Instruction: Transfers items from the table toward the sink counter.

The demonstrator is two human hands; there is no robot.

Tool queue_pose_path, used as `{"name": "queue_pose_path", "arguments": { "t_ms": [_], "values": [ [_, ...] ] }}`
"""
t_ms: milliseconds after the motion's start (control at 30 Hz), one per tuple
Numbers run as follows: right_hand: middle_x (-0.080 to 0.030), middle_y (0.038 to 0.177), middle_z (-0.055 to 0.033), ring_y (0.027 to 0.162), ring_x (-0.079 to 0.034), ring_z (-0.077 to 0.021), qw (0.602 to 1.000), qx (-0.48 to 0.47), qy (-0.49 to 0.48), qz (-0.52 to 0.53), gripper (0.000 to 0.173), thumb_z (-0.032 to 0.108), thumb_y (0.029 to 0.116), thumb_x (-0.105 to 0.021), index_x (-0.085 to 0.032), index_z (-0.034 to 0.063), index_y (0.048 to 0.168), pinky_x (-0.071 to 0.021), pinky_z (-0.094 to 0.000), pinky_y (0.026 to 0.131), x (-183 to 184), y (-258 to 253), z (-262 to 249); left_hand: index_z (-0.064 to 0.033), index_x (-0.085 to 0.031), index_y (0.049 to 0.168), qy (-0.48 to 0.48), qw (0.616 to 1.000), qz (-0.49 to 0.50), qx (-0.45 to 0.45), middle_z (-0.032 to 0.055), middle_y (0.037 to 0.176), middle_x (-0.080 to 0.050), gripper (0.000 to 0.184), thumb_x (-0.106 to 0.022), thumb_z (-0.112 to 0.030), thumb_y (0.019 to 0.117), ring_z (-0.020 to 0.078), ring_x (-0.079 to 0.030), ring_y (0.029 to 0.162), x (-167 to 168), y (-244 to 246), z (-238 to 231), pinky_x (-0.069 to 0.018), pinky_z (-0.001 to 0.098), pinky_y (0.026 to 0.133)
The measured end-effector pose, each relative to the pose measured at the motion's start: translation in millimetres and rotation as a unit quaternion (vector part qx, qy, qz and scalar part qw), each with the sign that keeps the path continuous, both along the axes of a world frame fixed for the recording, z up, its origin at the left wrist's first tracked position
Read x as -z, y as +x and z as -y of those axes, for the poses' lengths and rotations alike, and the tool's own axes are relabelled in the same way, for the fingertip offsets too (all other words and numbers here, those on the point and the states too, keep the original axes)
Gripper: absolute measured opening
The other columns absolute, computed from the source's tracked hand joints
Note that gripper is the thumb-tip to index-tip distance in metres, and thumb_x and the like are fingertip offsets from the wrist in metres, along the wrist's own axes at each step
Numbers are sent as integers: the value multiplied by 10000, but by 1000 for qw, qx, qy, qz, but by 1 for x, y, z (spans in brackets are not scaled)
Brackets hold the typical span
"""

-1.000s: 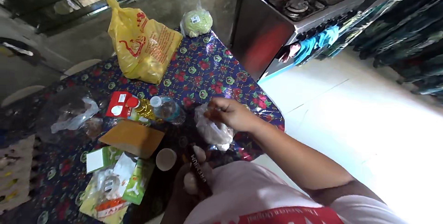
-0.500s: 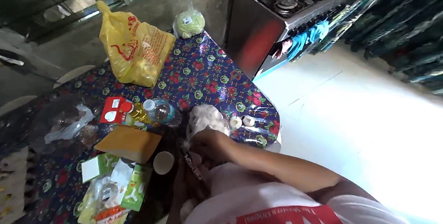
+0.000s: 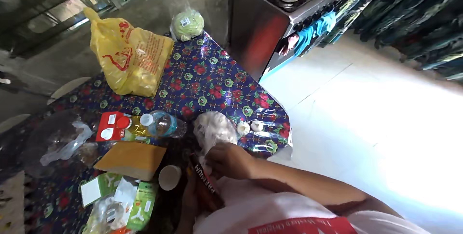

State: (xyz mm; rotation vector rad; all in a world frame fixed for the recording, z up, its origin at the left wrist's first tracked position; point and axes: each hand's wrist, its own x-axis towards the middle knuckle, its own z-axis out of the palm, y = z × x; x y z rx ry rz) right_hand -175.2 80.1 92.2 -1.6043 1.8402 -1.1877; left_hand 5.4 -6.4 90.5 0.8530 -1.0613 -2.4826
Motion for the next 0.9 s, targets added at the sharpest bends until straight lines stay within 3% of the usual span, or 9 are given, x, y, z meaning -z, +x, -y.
{"name": "queue_pose_path", "arguments": {
  "t_ms": [133,233,367,467,533,600,667,733,900],
  "values": [
    [-734,1130,-133,1087,-687,-299,997,-58,22,35,221,169,1019,-588,-739,24,1087,-550,-481,959,-7,-11,-11,-279,-743,1117,10,997,-71,11,-36,1044,-765,380,-595,-584,943,79,-721,977,13,-1,4,-599,303,856],
    [-687,1155,-146,1064,-668,-333,995,-89,4,-33,167,156,993,-630,-749,66,1067,-577,-520,875,-5,-14,-19,-260,-731,1190,36,991,-112,64,-15,1091,-760,386,-537,-534,1000,95,-719,1001,16,-4,10,-593,312,884],
    [-645,1250,-161,1047,-671,-319,993,-103,53,10,321,181,974,-666,-698,116,1286,-581,-513,851,-9,-23,-40,-232,-717,1069,11,998,7,63,-4,912,-749,417,-618,-609,922,94,-716,788,13,-5,12,-605,282,689],
    [-628,1320,-187,1031,-693,-308,991,13,120,59,369,176,928,-717,-687,90,1286,-605,-499,840,-7,-49,-57,-182,-693,1083,45,997,4,70,54,884,-733,506,-689,-636,858,143,-712,719,17,-6,16,-607,313,610],
    [-514,1462,-235,1109,-663,-392,950,121,286,24,588,278,926,-739,-545,106,1453,-567,-575,898,-8,-77,-56,-187,-679,1124,53,995,-12,79,56,923,-739,506,-665,-632,882,146,-723,766,17,-7,16,-613,308,641],
    [-292,1599,-289,1106,-633,-499,869,159,468,2,928,411,900,-773,-235,229,1634,-528,-654,887,1,-97,-42,-197,-702,1127,76,992,-39,91,67,944,-740,486,-654,-622,895,154,-725,770,20,-6,15,-613,310,643],
    [-208,1612,-325,1084,-626,-536,835,162,526,5,1078,472,854,-806,-99,311,1652,-523,-677,875,21,-104,-32,-198,-706,1108,82,991,-45,92,74,936,-739,476,-655,-621,895,159,-722,751,22,-7,15,-608,315,620],
    [-202,1604,-337,1066,-628,-538,835,161,526,-8,990,486,865,-789,-189,328,1637,-532,-670,858,33,-101,-26,-185,-694,1100,71,994,-28,84,71,919,-736,487,-652,-625,896,159,-722,744,21,-8,14,-609,317,611],
    [-237,1604,-306,1155,-594,-521,840,182,511,-21,654,410,933,-710,-478,207,1510,-533,-653,879,50,-102,-27,-204,-707,1100,60,995,-30,77,69,921,-744,476,-644,-630,898,159,-728,754,16,-2,13,-613,323,633]
  ]
}}
